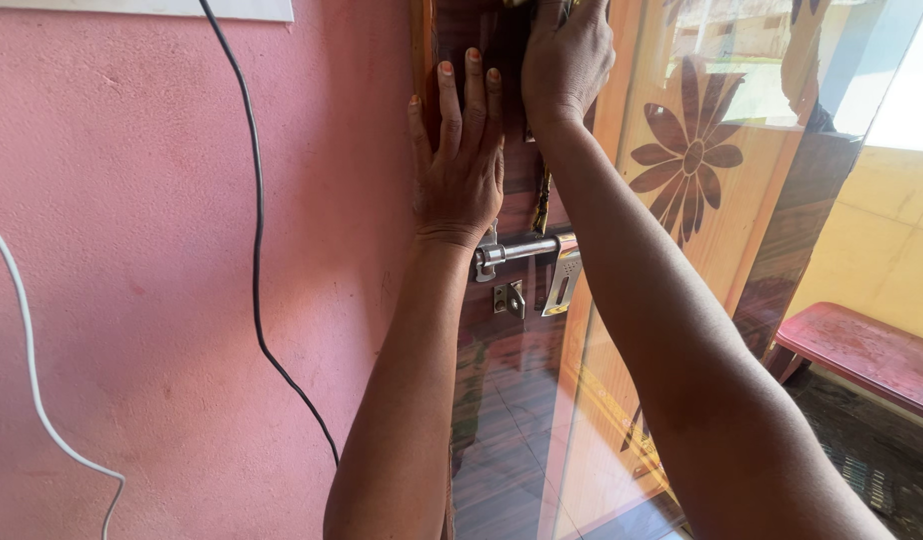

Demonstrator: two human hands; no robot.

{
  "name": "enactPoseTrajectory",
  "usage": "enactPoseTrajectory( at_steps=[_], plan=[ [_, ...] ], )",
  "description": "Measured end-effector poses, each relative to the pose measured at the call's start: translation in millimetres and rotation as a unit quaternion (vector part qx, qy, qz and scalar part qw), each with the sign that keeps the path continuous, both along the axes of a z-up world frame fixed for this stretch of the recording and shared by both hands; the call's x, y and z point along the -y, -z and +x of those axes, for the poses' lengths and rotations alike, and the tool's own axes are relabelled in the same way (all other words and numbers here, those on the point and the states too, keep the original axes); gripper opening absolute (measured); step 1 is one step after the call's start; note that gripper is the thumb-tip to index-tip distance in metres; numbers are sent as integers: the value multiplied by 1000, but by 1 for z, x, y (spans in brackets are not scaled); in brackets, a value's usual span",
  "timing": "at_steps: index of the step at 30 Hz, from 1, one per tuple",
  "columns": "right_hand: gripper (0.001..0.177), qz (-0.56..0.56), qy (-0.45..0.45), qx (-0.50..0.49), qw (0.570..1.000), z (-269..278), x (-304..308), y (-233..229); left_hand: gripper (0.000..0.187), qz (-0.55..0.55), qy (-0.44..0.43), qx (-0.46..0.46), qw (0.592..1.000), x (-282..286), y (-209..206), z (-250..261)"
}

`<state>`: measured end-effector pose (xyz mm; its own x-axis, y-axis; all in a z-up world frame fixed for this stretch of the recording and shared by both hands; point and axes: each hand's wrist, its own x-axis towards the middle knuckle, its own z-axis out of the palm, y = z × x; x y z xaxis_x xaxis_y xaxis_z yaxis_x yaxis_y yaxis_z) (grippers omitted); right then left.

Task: The person wipes the surface of a wooden door with a patterned cloth. They clean around the metal latch and handle, then move to the upper section of the door, wiping the floral design and the wood grain.

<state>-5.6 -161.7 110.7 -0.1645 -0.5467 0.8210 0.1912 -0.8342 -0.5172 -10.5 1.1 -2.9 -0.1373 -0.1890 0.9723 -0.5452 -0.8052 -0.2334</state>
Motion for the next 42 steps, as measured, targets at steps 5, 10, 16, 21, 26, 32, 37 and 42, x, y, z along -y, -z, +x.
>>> enactPoseTrajectory(
  at_steps=[5,10,16,21,26,32,37,42],
  plan=[
    [23,-46,61,108,991,17,19,12,56,2,-16,-2,1000,-1,1,-1],
    [17,-79,-25,65,994,-7,-10,59,58,8,-33,-14,999,0,0,-1],
    [35,-151,86,48,984,-18,-21,116,64,6,-44,-11,999,1,-1,0],
    [42,-159,59,37,985,-24,-26,125,60,9,-68,2,998,-3,-2,-3],
    [29,-113,13,34,993,-30,-33,127,70,50,0,-61,997,-12,-5,-17],
    [10,-196,-25,-15,980,-57,-59,169,78,61,49,-91,993,-17,-7,-19],
    [31,-293,-89,-21,952,-84,-63,182,73,58,47,-77,994,-14,-5,-15],
    [36,-176,-358,-70,914,-98,-37,173,63,36,8,-12,999,-7,1,-3]
  ],
)
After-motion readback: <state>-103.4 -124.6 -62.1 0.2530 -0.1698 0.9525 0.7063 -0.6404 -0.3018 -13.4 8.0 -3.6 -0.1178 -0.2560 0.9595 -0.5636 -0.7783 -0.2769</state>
